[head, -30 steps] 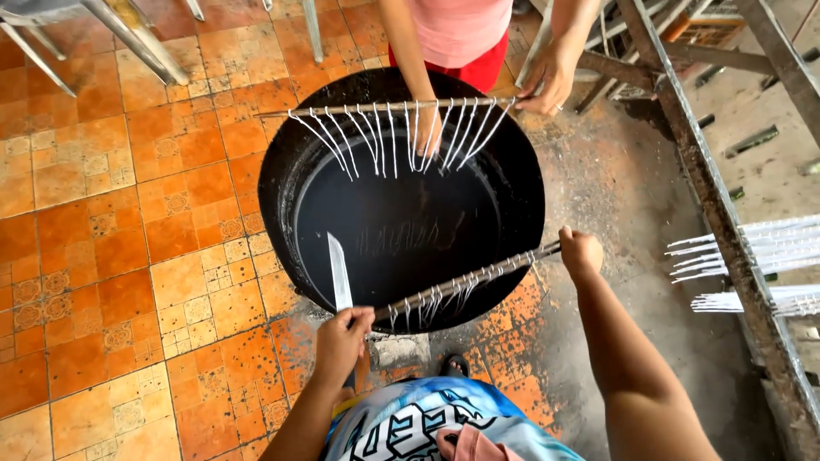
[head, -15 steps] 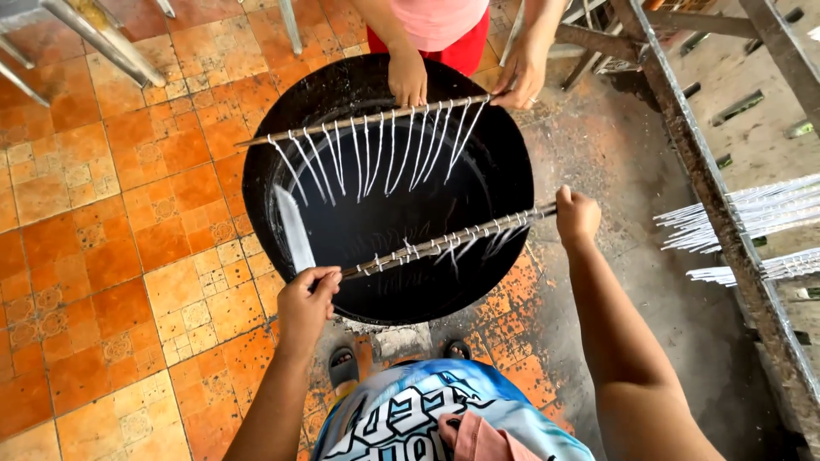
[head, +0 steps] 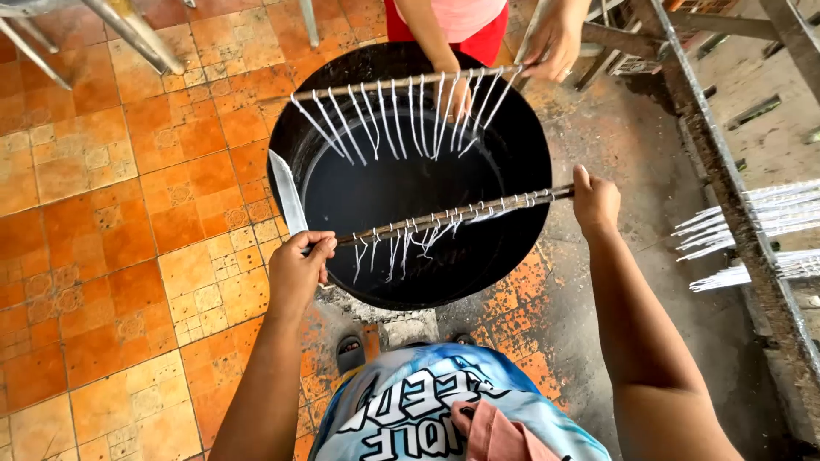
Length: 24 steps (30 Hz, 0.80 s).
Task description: Dip racks of wicks into a vat of molten wax and hang them on a frame to cool.
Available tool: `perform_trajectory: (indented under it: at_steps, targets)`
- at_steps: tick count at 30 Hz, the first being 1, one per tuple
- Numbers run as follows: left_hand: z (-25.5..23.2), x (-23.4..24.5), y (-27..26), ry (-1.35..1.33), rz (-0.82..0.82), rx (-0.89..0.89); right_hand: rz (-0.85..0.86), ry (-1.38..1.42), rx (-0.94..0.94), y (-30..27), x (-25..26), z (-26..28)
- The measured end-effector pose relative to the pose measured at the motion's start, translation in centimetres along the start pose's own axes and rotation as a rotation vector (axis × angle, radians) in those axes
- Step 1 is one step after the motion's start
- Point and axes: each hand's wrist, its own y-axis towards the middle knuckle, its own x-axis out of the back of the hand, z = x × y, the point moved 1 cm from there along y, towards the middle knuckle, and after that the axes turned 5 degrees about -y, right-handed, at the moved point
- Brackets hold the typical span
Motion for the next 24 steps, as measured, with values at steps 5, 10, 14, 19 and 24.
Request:
perform_trajectory:
  at_steps: [5,10,14,19,24]
  targets:
    - [4.4,1.9,0.2,0.107,0.02,0.018,0.115,0.056,-0.078,-5.0,-1.2,-2.0]
    - [6.5,2.6,-1.3,0.153,0.02,0.125,0.171,-0.008,-0.115,-7.4,-3.5,-5.5]
    - [6.5,3.0,-2.3,0.155,0.046,0.164,0.164,-0.035,-0.109,-8.4,-4.0,-7.1]
    - [7.1,3.2,-3.5,0.167,0.072,0.161,0.167,-0.03,-0.109,-9.1,-4.8,-8.7]
    - [8.2,3.4,-3.9,0.188,0.085,0.127,0.165,-0.047,-0.099,-9.5,-4.3,-7.9]
